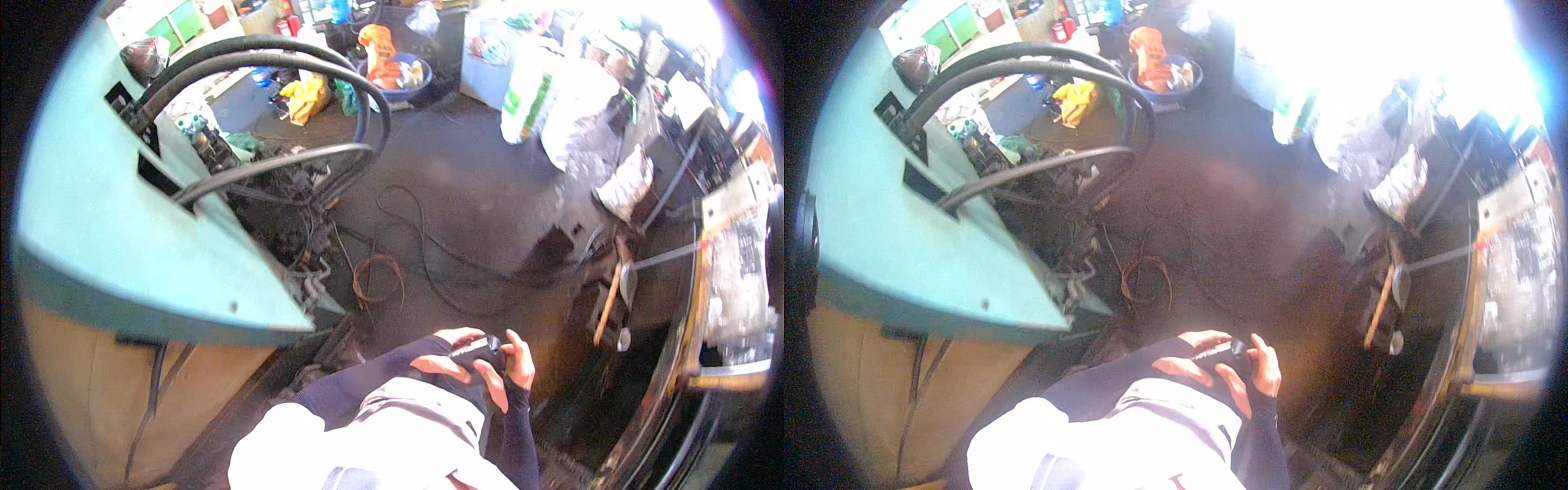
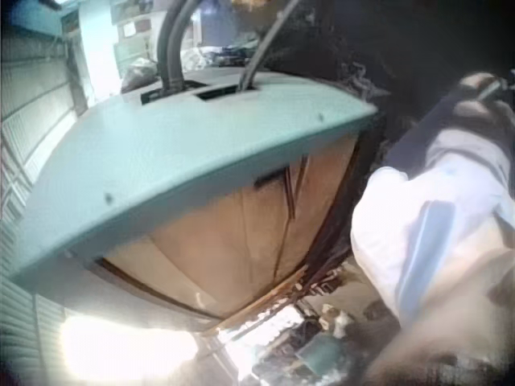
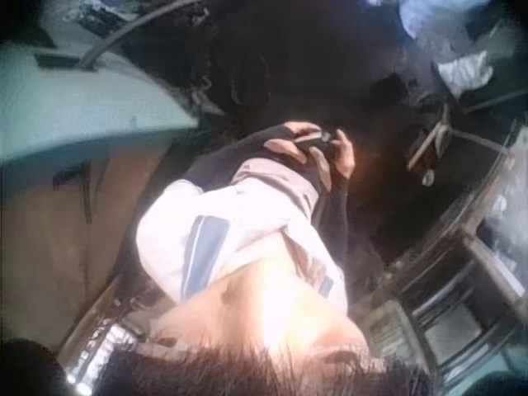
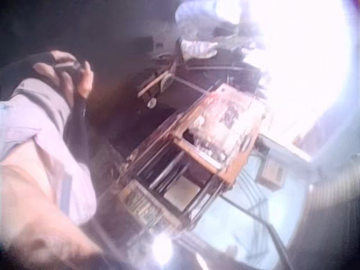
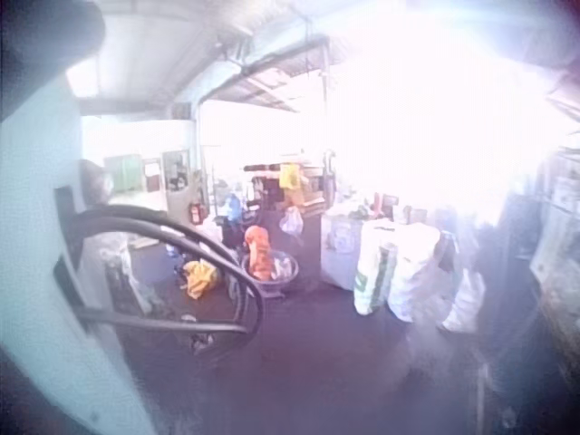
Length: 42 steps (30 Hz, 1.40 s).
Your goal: The person sits on the floor and uses a cordless drill to drive screws into a black plastic part. After finishing, they stand up, place the part on a shelf, and walk to a charging station to swap the drill battery.
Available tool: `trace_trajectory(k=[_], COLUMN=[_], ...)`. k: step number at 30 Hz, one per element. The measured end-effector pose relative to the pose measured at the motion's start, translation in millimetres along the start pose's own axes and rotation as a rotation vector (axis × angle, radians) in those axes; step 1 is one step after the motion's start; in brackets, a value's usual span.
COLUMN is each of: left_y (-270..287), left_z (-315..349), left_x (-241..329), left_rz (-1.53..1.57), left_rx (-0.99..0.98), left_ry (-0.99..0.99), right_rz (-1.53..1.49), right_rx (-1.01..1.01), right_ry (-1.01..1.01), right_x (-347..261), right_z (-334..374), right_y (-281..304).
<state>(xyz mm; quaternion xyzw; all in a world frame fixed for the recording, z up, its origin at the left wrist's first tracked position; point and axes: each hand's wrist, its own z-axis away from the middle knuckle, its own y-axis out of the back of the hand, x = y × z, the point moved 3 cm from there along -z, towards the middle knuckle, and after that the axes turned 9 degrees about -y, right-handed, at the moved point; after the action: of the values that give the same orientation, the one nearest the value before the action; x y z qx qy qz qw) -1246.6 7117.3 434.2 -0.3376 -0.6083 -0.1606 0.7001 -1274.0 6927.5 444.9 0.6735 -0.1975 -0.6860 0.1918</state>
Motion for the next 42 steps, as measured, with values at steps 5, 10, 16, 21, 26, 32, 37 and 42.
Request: trace_trajectory(k=[5,10,16,21,26,32,37,42], left_y=[115.3,223.5,372.1,538.9,673.3,846.2,994.3,1085.1], left_z=[-147.0,-238.6,-324.5,-410.5,-455.5,-448.0,-425.2,-349.6], left_x=[1.6,47.9,88.9,101.1,178.7,235.7,240.0,281.3], left_rz=[-0.118,-0.239,-0.245,-0.493,-0.664,-0.604,-0.303,-0.256], left_rx=[0.174,0.633,0.859,0.928,0.891,1.106,1.403,1.783], left_ry=[-0.003,-0.04,-0.048,-0.061,-0.098,-0.061,-0.003,0.041], right_rz=[0.054,0.145,0.288,0.286,0.189,0.103,0.127,0.056], right_rx=[-0.082,-0.344,-0.665,-0.634,-0.676,-0.748,-1.043,-1.402], right_ry=[0.171,0.437,0.464,0.58,0.513,0.708,0.762,1.034], right_x=[22.8,-27.8,-70.7,-87.3,-155.4,-243.4,-304.6,-405.3], right_z=[-210.3,-414.3,-627.3,-799.9,-940.3,-1074.2,-1181.4,-1213.8], right_y=[-7.2,-28.3,-92.8,-170.8,-218.6,-357.2,-512.6,-671.0])
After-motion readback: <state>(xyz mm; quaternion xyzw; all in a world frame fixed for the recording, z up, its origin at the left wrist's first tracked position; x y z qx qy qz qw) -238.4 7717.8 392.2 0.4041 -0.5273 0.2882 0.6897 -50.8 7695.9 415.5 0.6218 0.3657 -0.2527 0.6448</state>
